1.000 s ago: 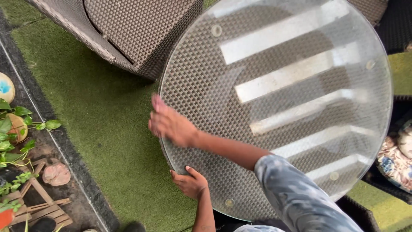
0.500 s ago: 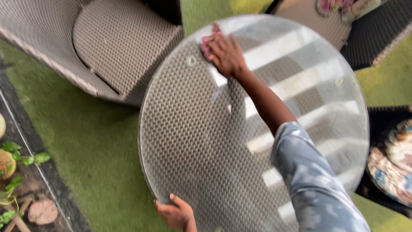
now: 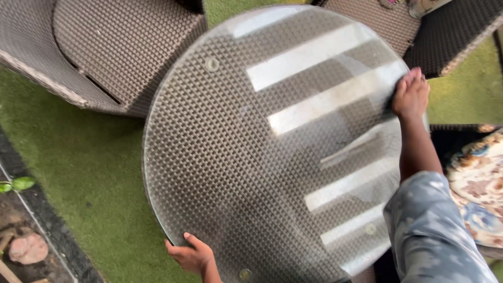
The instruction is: Watering a potted plant with a bucket and then cleaning a glass-top table with a cloth on a balcony.
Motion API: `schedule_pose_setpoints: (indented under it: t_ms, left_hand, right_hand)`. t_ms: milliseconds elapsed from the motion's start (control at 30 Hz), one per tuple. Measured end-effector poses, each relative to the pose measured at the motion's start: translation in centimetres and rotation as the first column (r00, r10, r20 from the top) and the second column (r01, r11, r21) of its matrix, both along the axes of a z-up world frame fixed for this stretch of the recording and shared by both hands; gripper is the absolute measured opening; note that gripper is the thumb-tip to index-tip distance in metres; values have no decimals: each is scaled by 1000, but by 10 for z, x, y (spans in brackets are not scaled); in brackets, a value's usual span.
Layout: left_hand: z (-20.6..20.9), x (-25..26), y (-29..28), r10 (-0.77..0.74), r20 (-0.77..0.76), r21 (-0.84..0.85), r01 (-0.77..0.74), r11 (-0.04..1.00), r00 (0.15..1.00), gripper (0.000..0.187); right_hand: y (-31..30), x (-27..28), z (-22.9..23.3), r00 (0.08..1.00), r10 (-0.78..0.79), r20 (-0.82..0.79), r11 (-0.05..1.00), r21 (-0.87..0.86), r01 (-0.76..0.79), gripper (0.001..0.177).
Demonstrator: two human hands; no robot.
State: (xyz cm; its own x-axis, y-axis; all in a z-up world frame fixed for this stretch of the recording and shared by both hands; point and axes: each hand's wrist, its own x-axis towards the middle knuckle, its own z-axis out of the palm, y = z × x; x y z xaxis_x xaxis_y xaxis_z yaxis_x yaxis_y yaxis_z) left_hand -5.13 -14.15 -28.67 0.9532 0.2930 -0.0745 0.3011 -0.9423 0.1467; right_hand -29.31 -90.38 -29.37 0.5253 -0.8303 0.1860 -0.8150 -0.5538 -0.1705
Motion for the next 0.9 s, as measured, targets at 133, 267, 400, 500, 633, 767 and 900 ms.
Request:
schedule_pose_setpoints:
  t_ms: [133,267,400,500,633,767,900]
  left_hand:
    - [26,4,-11,21,-38,-71,-24,997,999,71]
    - [17,2,-9,-19,18,-35,20,999,1000,68]
    - [1,3,-8,25,-27,-26,-25,999,999,70]
    - [2,-6,4,-15,12,24,15,1000,1000,70]
    - [19,3,-9,-2,-34,-82,-1,997,999,71]
    - [42,8,-23,104,-141,-141,-124,982,985,73]
    - [21,6,-12,6,-15,-60,-7,998,1000,68]
  right_hand:
    - [-5,-71,-29,980,-199,-10,971,136,198,72]
    - [-19,-43,-51,903,-398,-159,892,161,422,69]
    - [-2,56,-47,934,-346,-93,931,89,354,77]
    - [65,159,-13,977,-211,-39,962,170,215,79]
    - [180,278,29,999,45,-30,969,246,-36,84]
    - [346,329,127,776,288,561,830,258,-495,83]
    - [479,299,135,641,765,-60,627,296,-721,57]
